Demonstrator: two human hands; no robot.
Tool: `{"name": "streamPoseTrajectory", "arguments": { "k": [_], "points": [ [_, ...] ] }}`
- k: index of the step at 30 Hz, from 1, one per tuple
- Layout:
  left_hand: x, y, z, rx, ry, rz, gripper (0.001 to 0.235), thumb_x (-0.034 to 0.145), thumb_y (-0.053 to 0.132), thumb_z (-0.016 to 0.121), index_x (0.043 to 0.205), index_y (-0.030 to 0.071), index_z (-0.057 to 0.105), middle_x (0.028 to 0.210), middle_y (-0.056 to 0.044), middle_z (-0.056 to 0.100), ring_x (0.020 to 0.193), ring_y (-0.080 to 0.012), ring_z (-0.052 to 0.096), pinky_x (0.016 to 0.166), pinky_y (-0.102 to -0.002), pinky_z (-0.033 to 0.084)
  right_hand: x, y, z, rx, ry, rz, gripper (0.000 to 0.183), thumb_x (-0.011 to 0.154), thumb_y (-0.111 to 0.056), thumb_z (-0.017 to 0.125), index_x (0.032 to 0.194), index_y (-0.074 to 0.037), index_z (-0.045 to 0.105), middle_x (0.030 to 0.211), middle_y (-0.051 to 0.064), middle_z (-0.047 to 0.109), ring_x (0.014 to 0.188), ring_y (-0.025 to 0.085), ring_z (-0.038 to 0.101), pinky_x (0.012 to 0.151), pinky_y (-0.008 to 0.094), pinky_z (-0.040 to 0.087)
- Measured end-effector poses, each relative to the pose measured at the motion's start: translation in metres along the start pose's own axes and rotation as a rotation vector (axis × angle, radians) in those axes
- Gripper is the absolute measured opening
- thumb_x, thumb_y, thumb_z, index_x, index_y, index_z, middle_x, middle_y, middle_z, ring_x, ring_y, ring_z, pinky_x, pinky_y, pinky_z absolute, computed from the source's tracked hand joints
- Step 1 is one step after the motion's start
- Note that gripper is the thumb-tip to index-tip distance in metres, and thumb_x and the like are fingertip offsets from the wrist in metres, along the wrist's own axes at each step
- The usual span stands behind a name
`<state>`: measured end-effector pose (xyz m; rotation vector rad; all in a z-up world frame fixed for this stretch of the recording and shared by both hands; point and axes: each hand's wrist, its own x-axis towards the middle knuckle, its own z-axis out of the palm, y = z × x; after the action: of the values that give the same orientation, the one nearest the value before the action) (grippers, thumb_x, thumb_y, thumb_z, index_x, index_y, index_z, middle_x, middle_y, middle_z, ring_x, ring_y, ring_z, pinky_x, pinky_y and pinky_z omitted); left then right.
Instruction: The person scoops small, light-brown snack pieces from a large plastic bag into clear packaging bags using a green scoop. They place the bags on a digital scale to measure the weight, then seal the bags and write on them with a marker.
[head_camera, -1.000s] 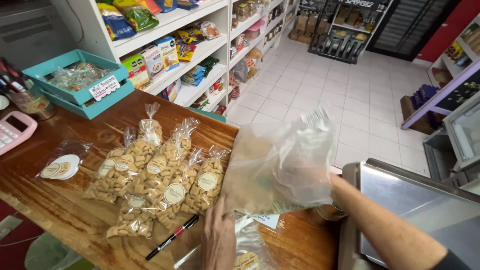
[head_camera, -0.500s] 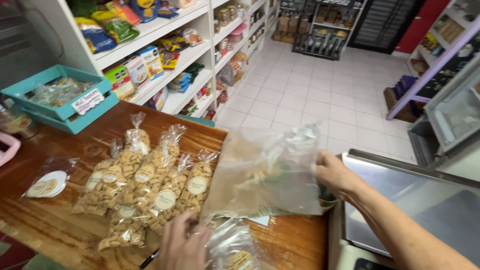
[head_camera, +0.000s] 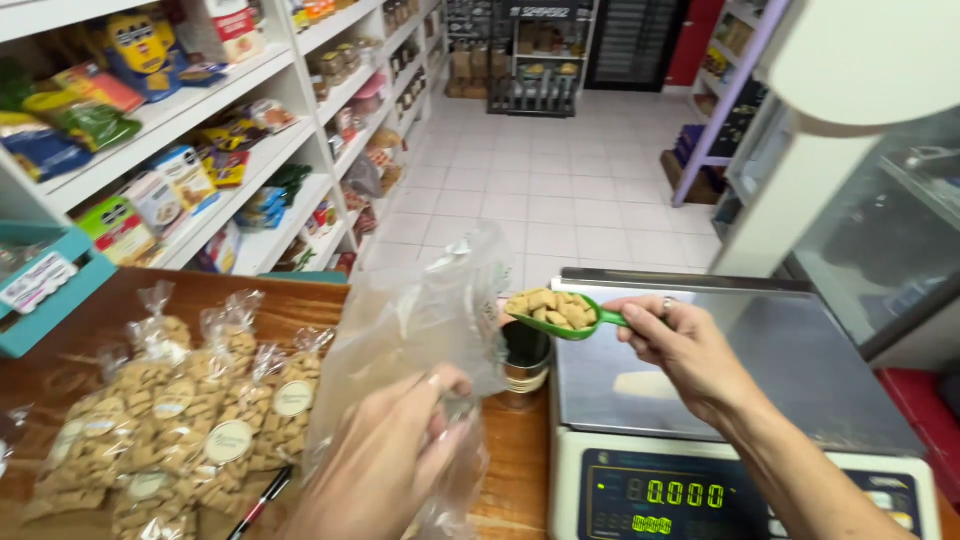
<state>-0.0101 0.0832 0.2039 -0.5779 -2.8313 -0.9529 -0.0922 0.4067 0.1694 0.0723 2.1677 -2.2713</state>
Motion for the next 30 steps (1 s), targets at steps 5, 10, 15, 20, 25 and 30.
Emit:
{"name": "streamPoseTrajectory", "arguments": {
  "k": [5, 10, 15, 20, 25, 30],
  "points": [
    [0.076, 0.058, 0.033, 0.092, 0.063, 0.097, 0.017, 0.095, 0.011, 0.059, 0.081, 0.003, 0.063, 0.081, -0.013, 0.068, 0.063, -0.0233, 0.066, 0.062, -0.038, 0.06, -0.059, -0.039, -0.058, 0.017, 0.107, -0.047, 0.031, 0.101, -0.011, 0.059, 0.117, 0.011, 0.074, 0.079, 0.013, 0.061, 0.062, 0.011, 0.044, 0.051, 0.021, 0.032],
    [0.144, 0.09, 0.095, 0.22, 0.147, 0.277, 0.008, 0.077, -0.011, 0.055, 0.075, -0.007, 0.062, 0.072, -0.027, 0.066, 0.059, -0.0425, 0.068, 0.054, -0.05, 0.057, -0.111, -0.062, -0.105, -0.018, 0.248, -0.053, 0.03, 0.103, -0.008, 0.058, 0.116, 0.012, 0.077, 0.075, 0.014, 0.06, 0.06, 0.012, 0.038, 0.047, 0.023, 0.024],
    [0.178, 0.128, 0.121, 0.119, -0.032, 0.272, 0.012, 0.076, -0.008, 0.054, 0.079, -0.01, 0.066, 0.075, -0.03, 0.067, 0.066, -0.0468, 0.069, 0.062, -0.053, 0.057, -0.129, -0.06, -0.128, 0.021, 0.329, -0.022, 0.029, 0.102, -0.01, 0.061, 0.114, 0.01, 0.079, 0.074, 0.013, 0.06, 0.061, 0.011, 0.043, 0.049, 0.022, 0.029],
    [0.175, 0.173, 0.11, -0.085, -0.3, 0.139, 0.015, 0.083, -0.001, 0.062, 0.069, -0.003, 0.067, 0.053, -0.009, 0.065, 0.041, -0.0201, 0.064, 0.044, -0.032, 0.056, -0.133, -0.054, -0.153, -0.017, 0.376, -0.019, 0.03, 0.102, -0.011, 0.061, 0.114, 0.009, 0.079, 0.074, 0.013, 0.062, 0.062, 0.012, 0.049, 0.05, 0.023, 0.037],
    [0.196, 0.172, 0.152, 0.025, -0.228, 0.234, 0.026, 0.089, 0.013, 0.06, 0.08, -0.008, 0.072, 0.068, -0.021, 0.071, 0.066, -0.039, 0.072, 0.063, -0.045, 0.061, -0.135, -0.039, -0.169, -0.028, 0.379, -0.024, 0.03, 0.102, -0.01, 0.061, 0.115, 0.009, 0.079, 0.075, 0.014, 0.063, 0.066, 0.014, 0.054, 0.058, 0.024, 0.042],
    [0.187, 0.176, 0.165, 0.058, -0.188, 0.301, 0.022, 0.09, 0.013, 0.07, 0.086, -0.008, 0.073, 0.075, -0.024, 0.071, 0.064, -0.038, 0.073, 0.057, -0.044, 0.061, -0.13, -0.025, -0.172, -0.048, 0.398, -0.02, 0.029, 0.102, -0.01, 0.061, 0.114, 0.009, 0.079, 0.075, 0.013, 0.062, 0.066, 0.015, 0.054, 0.058, 0.025, 0.044]
  ]
}}
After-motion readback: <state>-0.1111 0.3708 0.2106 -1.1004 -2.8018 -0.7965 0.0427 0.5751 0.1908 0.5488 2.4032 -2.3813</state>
